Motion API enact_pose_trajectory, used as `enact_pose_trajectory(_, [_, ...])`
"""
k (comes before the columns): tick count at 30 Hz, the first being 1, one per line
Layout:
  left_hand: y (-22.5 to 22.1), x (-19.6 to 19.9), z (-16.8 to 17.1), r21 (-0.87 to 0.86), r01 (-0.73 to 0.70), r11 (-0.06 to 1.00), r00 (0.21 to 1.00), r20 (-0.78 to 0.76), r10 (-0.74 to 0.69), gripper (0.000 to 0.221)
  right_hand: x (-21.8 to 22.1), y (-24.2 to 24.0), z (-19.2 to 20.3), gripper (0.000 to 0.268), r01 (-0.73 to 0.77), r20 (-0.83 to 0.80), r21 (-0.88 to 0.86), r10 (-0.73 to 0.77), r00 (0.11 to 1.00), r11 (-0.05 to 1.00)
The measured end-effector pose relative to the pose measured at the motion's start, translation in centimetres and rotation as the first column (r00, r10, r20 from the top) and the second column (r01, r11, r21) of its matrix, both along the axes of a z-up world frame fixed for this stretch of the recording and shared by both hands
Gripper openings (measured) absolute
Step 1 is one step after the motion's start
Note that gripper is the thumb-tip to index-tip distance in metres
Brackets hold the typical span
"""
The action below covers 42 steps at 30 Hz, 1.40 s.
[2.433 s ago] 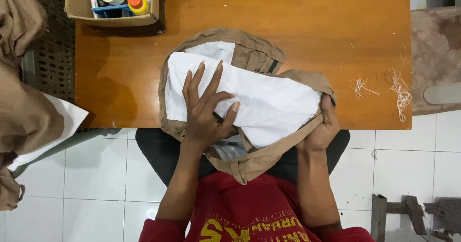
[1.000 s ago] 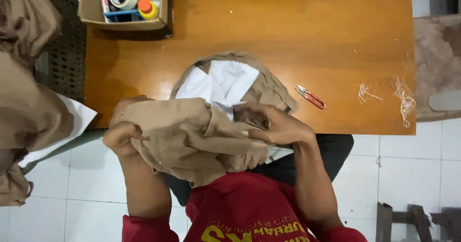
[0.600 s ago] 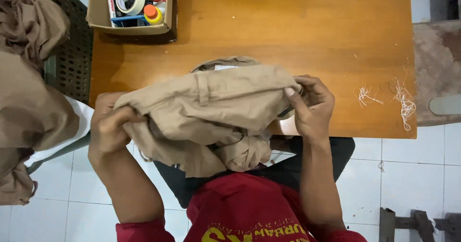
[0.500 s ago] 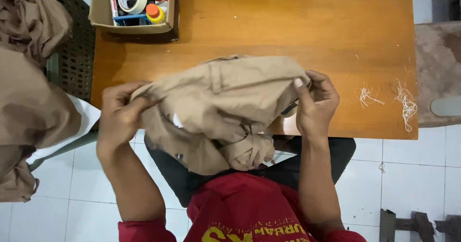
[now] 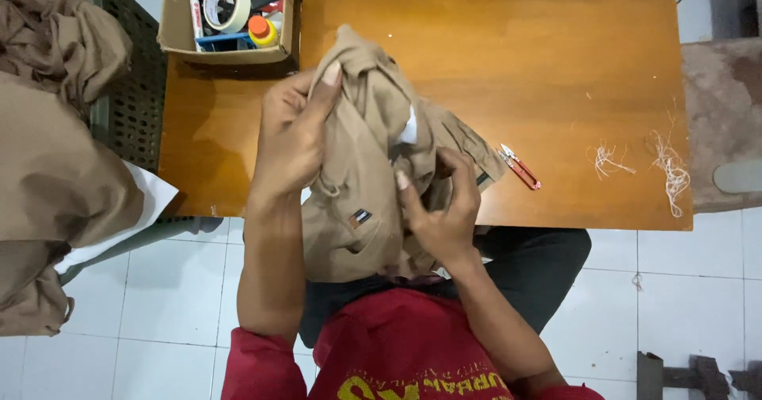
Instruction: Inspecting the pockets of a pair of trousers and trimming loose threads using a thread nipper.
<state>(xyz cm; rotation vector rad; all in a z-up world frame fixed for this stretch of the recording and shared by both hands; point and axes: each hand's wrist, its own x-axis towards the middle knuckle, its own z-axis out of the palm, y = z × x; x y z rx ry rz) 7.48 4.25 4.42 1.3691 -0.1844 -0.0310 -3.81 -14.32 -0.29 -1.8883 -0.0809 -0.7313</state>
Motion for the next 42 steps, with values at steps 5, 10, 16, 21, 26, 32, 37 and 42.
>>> enact_pose_trajectory(5, [-3.5,-1.1,5.9,0.048,0.111,0.993,0.989,0.098,-0.115,0.029,1.4,-1.2,-1.9,0.027,-0.063,-0.166,0.102,0.080,0.983,0.993])
enact_pose_trajectory(10, [-1.8,-0.4,4.4,0.254,0.014,0.967,0.972,0.225,-0.073,0.041,3.8,-3.0,1.3,0.040,0.119,-0.111,0.313,-0.088,0.990,0.942])
enact_pose_trajectory(16, [3.1,-0.6,-4.9,0.122,0.553,0.824,0.832,-0.119,-0.541,0.096,7.8,-4.4,3.8,0.043,0.002,-0.003,0.342,-0.001,1.000,0.940])
enact_pose_trajectory(21, [4.4,-3.5,-4.7,0.089,0.415,0.906,0.876,-0.309,-0.371,0.058,10.7,-5.5,2.1,0.045,-0.097,-0.022,0.438,0.118,0.993,0.894])
enact_pose_trajectory(26, [6.4,-3.5,-2.9,0.512,0.092,0.854,0.996,-0.032,-0.088,0.013,12.7,-6.3,-0.4,0.048,-0.067,0.006,0.321,0.069,0.998,0.945])
enact_pose_trajectory(32, [4.7,-3.8,2.9,0.473,-0.071,0.878,0.993,-0.050,0.106,0.007,13.0,-7.4,-0.2,0.030,0.047,-0.037,-0.105,-0.052,0.998,0.993])
enact_pose_trajectory(37, [2.9,-3.0,4.6,0.303,-0.017,0.953,0.987,0.156,-0.032,0.016,6.6,-4.5,4.1,0.019,0.096,0.285,-0.240,-0.024,0.958,0.966])
enact_pose_trajectory(42, [1.3,-2.8,3.8,0.220,0.095,0.971,0.986,0.114,-0.122,0.016,1.4,-1.7,4.8,0.049,-0.305,0.111,-0.139,0.321,0.941,0.942])
